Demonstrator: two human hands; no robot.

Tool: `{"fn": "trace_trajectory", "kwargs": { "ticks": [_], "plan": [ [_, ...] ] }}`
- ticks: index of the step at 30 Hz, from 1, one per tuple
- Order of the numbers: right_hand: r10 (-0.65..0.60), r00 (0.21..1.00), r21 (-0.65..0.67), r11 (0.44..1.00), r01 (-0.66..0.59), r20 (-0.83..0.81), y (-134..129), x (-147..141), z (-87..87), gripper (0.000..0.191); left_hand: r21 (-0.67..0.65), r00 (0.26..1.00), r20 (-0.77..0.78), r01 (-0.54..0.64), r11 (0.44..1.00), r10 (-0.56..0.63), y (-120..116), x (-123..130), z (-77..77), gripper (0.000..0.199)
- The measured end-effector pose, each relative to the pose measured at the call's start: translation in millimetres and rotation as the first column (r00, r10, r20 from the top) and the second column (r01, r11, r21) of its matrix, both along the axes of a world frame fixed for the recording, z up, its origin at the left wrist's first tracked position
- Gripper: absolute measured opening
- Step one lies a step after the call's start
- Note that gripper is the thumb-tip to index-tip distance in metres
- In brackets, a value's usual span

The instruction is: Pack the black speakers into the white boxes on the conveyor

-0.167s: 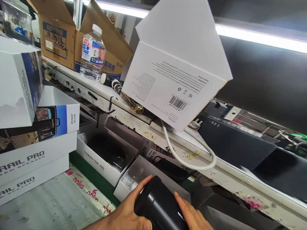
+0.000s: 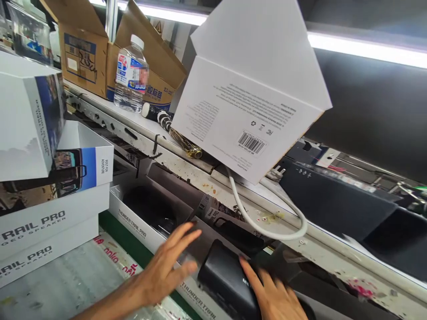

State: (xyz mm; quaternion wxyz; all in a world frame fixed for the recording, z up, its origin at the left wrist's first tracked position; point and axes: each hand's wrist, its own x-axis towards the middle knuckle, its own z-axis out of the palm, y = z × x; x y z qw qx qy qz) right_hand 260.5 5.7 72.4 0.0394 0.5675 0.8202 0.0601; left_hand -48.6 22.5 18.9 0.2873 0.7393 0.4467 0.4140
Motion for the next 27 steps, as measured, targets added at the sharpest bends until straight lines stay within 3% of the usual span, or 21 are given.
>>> {"fn": "trace_trajectory", "kwargs": {
  "ticks": [2, 5, 9, 13, 16, 18, 27],
  "plan": [
    [-0.097, 0.990, 0.030, 0.995, 0.094, 0.100, 13, -16, 4.3, 0.103, 0.164, 0.950, -0.263, -0.128, 0.978, 0.168, 15, -11, -1.5, 0.056],
    [-0.145, 0.982, -0.058, 0.987, 0.153, 0.118, 34, -46, 0.7, 0.108, 0.265, 0.835, -0.493, -0.122, 0.956, 0.243, 32, -11, -19.5, 0.065],
    [-0.128, 0.989, -0.200, 0.973, 0.112, -0.069, 64, -73, -26.4, 0.117, 0.319, 0.793, -0.555, -0.075, 0.945, 0.251, 43, -8, -51.8, 0.071],
    [-0.106, 0.952, -0.270, 0.963, 0.026, -0.286, 89, -81, -68.0, 0.130, 0.385, 0.791, -0.547, -0.053, 0.921, 0.274, 50, -13, -68.3, 0.076],
    [-0.094, 0.939, -0.313, 0.950, -0.015, -0.331, 100, -81, -91.0, 0.131, 0.393, 0.782, -0.569, -0.015, 0.919, 0.256, 53, -19, -70.2, 0.068],
    [-0.072, 0.939, -0.318, 0.947, -0.041, -0.336, 105, -81, -97.0, 0.128, 0.377, 0.774, -0.595, 0.031, 0.926, 0.217, 54, -22, -67.9, 0.061],
    [0.049, 0.939, -0.283, 0.947, -0.152, -0.341, 119, -81, -91.8, 0.121, 0.330, 0.752, -0.642, 0.092, 0.940, 0.152, 60, -25, -49.1, 0.051]
  ]
}}
